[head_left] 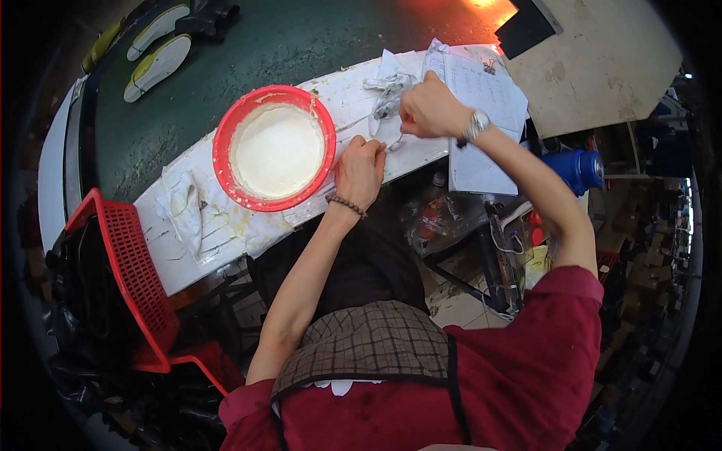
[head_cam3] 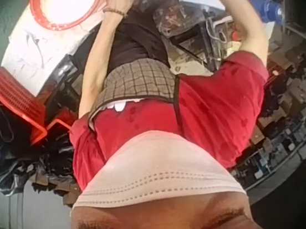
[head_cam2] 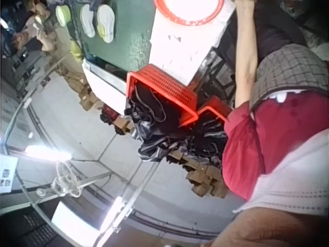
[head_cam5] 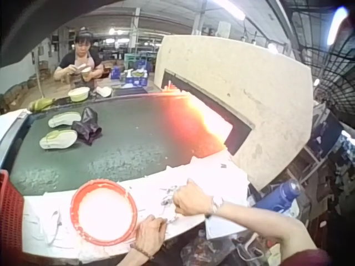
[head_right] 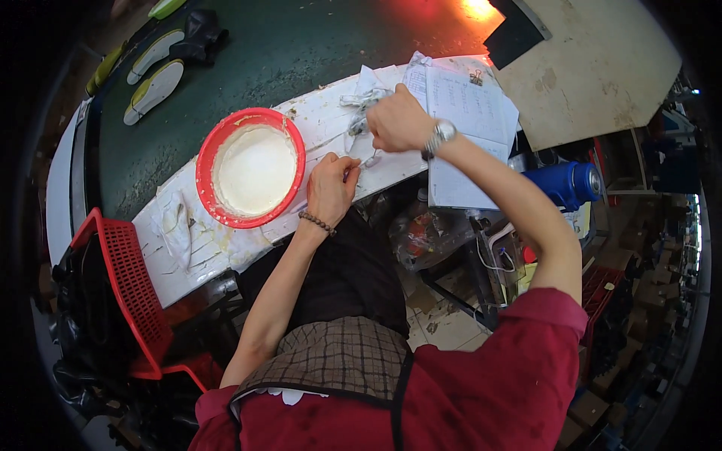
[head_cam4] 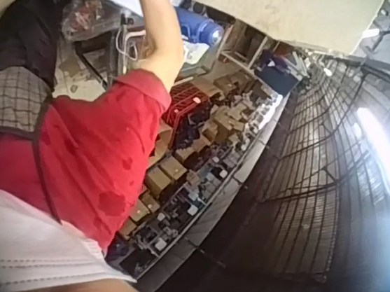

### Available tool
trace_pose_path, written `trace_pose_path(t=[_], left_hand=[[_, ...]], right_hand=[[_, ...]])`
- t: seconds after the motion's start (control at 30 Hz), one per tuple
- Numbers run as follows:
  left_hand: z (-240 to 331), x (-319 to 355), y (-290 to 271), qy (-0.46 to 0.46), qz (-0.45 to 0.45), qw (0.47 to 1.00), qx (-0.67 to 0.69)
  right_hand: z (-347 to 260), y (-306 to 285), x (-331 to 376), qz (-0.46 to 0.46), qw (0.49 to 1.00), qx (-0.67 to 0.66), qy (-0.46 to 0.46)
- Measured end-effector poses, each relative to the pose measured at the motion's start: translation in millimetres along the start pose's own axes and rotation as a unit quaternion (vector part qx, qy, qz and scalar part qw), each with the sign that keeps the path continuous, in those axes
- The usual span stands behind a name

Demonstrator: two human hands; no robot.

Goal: Applying glue to the edges of shoe uppers using a toothbrush in a factory setting.

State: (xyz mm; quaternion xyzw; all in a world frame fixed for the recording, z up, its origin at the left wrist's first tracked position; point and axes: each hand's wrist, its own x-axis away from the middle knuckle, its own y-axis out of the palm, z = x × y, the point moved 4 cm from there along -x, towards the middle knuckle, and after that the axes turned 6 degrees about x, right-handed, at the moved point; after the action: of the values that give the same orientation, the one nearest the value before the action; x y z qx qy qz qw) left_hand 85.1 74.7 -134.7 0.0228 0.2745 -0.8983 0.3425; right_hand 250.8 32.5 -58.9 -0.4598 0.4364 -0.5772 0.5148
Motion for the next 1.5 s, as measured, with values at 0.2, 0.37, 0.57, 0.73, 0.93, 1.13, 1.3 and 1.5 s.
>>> trace_pose_path(t=[0.2, 0.37, 0.57, 0.73, 0.93, 1.13, 1.3, 1.5], left_hand=[[5.9, 2.6, 4.9, -0.015, -0.019, 1.000, -0.001], [-3.9, -3.5, -3.6, -0.036, -0.008, 0.997, 0.068], [-3.5, -10.1, -2.1, -0.101, -0.019, 0.992, 0.072], [-4.0, -9.6, 2.8, -0.091, -0.017, 0.995, 0.035], [-4.7, -3.7, 5.4, -0.074, 0.014, 0.997, -0.004], [-0.3, 0.7, 8.8, -0.078, 0.025, 0.997, -0.005], [-1.4, 5.4, 17.6, -0.047, 0.044, 0.998, 0.018], [-1.6, 12.8, 23.4, -0.084, 0.083, 0.992, 0.050]], right_hand=[[34.2, 24.4, -9.7, -0.249, 0.957, -0.146, -0.001], [7.0, -14.1, 46.0, -0.058, 0.997, 0.005, 0.058], [-40.5, -17.5, 94.4, 0.100, 0.968, 0.007, 0.231], [-67.7, -5.4, 95.9, 0.203, 0.941, -0.033, 0.268], [-84.9, -6.7, 98.7, 0.238, 0.925, -0.005, 0.294], [-93.2, -2.3, 89.0, 0.254, 0.913, -0.014, 0.319], [-95.3, 10.3, 81.5, 0.258, 0.908, 0.007, 0.331], [-96.0, 21.2, 82.1, 0.296, 0.880, -0.008, 0.372]])
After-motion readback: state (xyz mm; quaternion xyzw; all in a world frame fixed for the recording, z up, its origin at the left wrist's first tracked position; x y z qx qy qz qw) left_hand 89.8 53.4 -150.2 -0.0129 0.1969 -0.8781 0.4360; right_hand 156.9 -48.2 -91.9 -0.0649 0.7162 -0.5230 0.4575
